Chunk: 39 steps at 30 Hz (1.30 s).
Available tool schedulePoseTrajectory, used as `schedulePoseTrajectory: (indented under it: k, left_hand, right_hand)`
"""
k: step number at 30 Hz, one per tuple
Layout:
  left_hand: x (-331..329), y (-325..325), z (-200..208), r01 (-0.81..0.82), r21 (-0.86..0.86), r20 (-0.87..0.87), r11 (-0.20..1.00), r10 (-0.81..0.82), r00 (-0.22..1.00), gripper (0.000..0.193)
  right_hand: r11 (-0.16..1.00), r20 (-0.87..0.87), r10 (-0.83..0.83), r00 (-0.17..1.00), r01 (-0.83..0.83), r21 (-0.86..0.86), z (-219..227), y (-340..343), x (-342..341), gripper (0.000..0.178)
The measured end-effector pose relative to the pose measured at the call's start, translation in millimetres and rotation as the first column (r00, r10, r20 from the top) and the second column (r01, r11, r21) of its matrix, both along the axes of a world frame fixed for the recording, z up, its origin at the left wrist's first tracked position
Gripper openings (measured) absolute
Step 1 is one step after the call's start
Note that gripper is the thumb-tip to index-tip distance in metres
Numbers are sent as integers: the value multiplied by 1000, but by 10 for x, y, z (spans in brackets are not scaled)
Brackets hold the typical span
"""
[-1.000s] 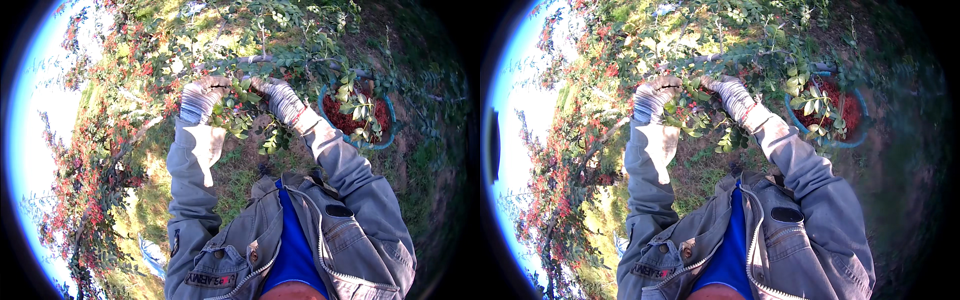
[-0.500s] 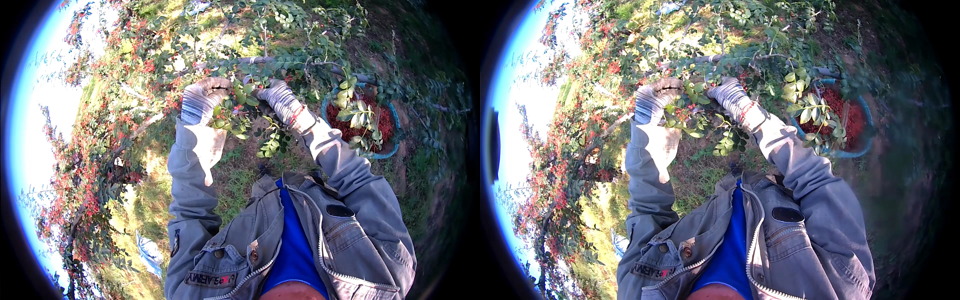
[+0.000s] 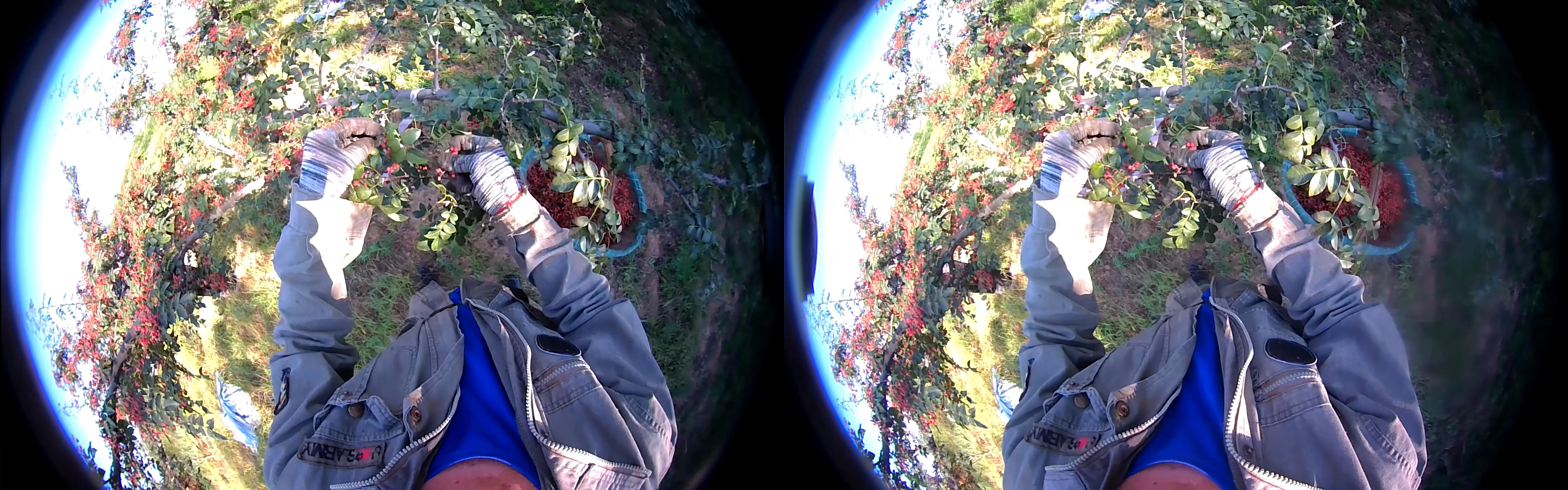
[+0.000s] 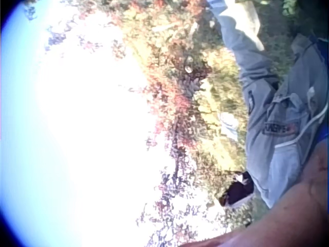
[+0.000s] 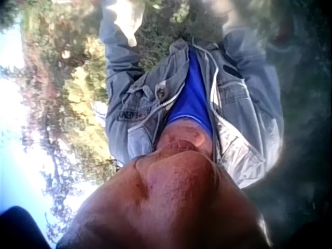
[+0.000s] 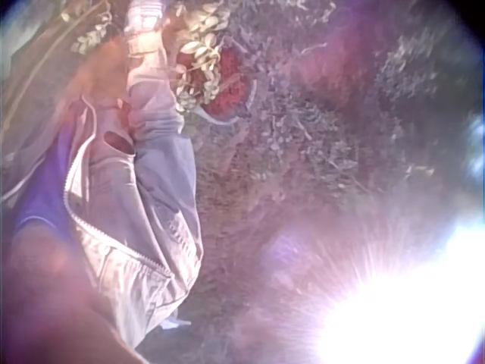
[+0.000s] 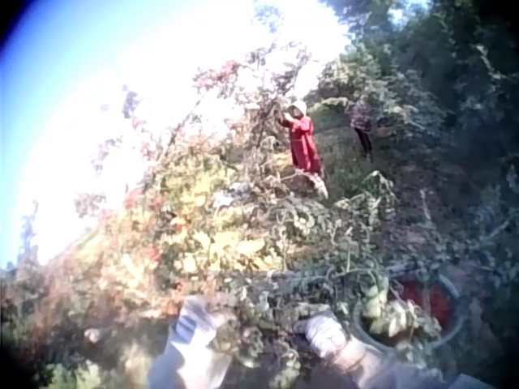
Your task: The person picks clusters of red berries from tree branches by hand and drops them into a blue basket.
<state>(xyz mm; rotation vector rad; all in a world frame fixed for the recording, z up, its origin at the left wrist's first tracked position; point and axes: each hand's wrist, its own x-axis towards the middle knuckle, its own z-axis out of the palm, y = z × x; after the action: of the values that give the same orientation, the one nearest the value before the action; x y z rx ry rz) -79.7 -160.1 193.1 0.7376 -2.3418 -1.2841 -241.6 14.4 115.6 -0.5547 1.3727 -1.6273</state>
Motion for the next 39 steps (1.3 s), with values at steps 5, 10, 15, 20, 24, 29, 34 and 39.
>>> schedulePoseTrajectory:
  k: [5, 10, 15, 20, 24, 29, 34, 39]
  left_hand:
    - [-89, 22, -56, 72, -205, 38, 976, -65, 997, 21]
    - [-122, 30, -125, 141, -274, 60, 951, -130, 990, 33]
    - [-218, 33, -157, 279, -454, 82, 846, -271, 959, 41]
    - [-280, 56, -95, 345, -707, 206, 618, -286, 936, 45]
    - [-205, 45, -134, 330, -759, 234, 562, -237, 943, 56]
    - [-345, 16, -139, 331, -617, 129, 714, -323, 938, 63]
    - [-261, 64, -33, 257, -693, 132, 674, -232, 964, 63]
    - [-272, -86, -254, 235, -423, -21, 875, -269, 963, 37]
  right_hand:
    - [984, -106, -148, 983, 137, -112, -144, 532, 53, 13]
    - [930, -23, -344, 939, 344, 129, -1094, 971, -313, 13]
    - [674, -313, -605, 732, 681, 288, -2097, 1137, -907, 18]
    - [698, -446, -552, 705, 683, 216, -2229, 1124, -729, 24]
    - [855, -496, -467, 732, 517, -40, -1503, 955, -209, 25]
    - [926, -422, -369, 828, 290, -242, -150, 753, 177, 20]
    - [993, -428, -12, 904, -40, -111, 233, 141, 207, 27]
    - [975, -406, 222, 886, -194, 109, 91, -290, 136, 28]
